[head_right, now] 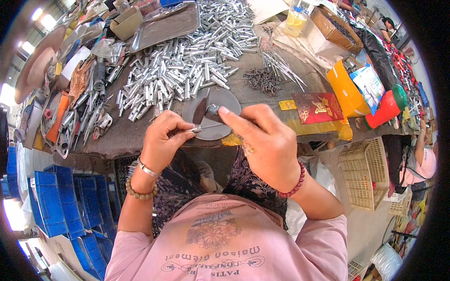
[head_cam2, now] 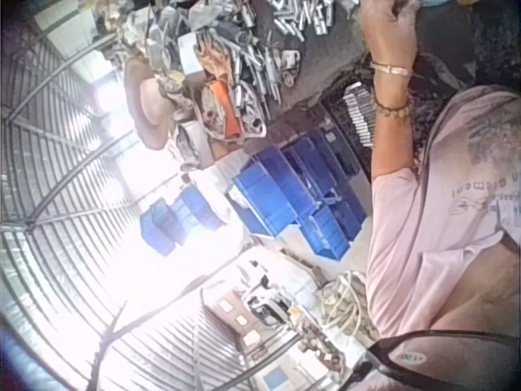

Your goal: The person assembles metal components by inserting metal pins into sleeves, pressing and hammering them on an anvil, and placing the finished pieces into a slotted tray.

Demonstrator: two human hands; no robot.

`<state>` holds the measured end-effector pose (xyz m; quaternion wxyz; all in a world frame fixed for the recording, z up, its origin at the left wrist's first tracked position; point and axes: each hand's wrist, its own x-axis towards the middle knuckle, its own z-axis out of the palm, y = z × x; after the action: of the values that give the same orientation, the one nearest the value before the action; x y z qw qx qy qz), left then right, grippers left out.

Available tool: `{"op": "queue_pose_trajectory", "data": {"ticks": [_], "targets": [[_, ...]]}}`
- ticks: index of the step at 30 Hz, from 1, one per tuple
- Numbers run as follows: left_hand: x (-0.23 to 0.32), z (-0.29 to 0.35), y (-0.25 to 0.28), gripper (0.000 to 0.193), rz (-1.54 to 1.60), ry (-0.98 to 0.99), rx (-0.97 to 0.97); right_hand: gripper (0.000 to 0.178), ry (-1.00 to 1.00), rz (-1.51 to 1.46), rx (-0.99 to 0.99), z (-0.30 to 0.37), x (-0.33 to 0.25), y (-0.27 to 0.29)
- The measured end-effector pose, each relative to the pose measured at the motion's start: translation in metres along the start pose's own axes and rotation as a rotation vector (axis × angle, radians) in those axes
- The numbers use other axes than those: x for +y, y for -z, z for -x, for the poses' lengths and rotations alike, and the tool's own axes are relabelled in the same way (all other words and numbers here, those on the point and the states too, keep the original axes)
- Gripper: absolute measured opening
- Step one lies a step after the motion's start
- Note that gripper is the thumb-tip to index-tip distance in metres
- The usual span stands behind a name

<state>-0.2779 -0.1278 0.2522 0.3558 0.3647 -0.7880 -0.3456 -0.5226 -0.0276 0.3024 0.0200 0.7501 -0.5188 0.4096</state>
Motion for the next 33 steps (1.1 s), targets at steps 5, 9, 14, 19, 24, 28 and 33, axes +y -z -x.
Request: {"op": "queue_pose_trajectory", "data": {"ticks": [5,9,14,19,24,28,33], "targets": [[0.001,-0.004,0.003,0.017,-0.004,0.006,-0.04,0.055,0.058,0.021,0.115,-0.001,-0.003,0.0],[-0.001,-0.005,0.001,0.018,0.003,0.003,-0.038,0.051,0.056,0.091,-0.06,0.011,0.01,-0.015],[0.0,-0.005,0.002,0.016,0.003,-0.011,-0.036,0.052,-0.136,-0.056,-0.09,-0.008,0.019,-0.014],[-0.002,0.0,-0.002,0.015,0.051,0.014,0.006,0.046,0.192,0.266,-0.089,-0.01,0.031,-0.019],[-0.003,0.008,-0.006,0.026,-0.001,-0.018,0.038,0.03,-0.106,0.137,-0.313,0.016,-0.003,-0.021],[0.008,0.028,-0.019,0.042,-0.047,-0.093,0.222,0.025,-0.444,-0.242,-0.431,0.027,-0.015,-0.022],[0.012,0.055,-0.041,0.054,0.438,0.285,0.26,0.019,-0.949,-0.885,-0.511,0.037,-0.021,-0.032]]}}
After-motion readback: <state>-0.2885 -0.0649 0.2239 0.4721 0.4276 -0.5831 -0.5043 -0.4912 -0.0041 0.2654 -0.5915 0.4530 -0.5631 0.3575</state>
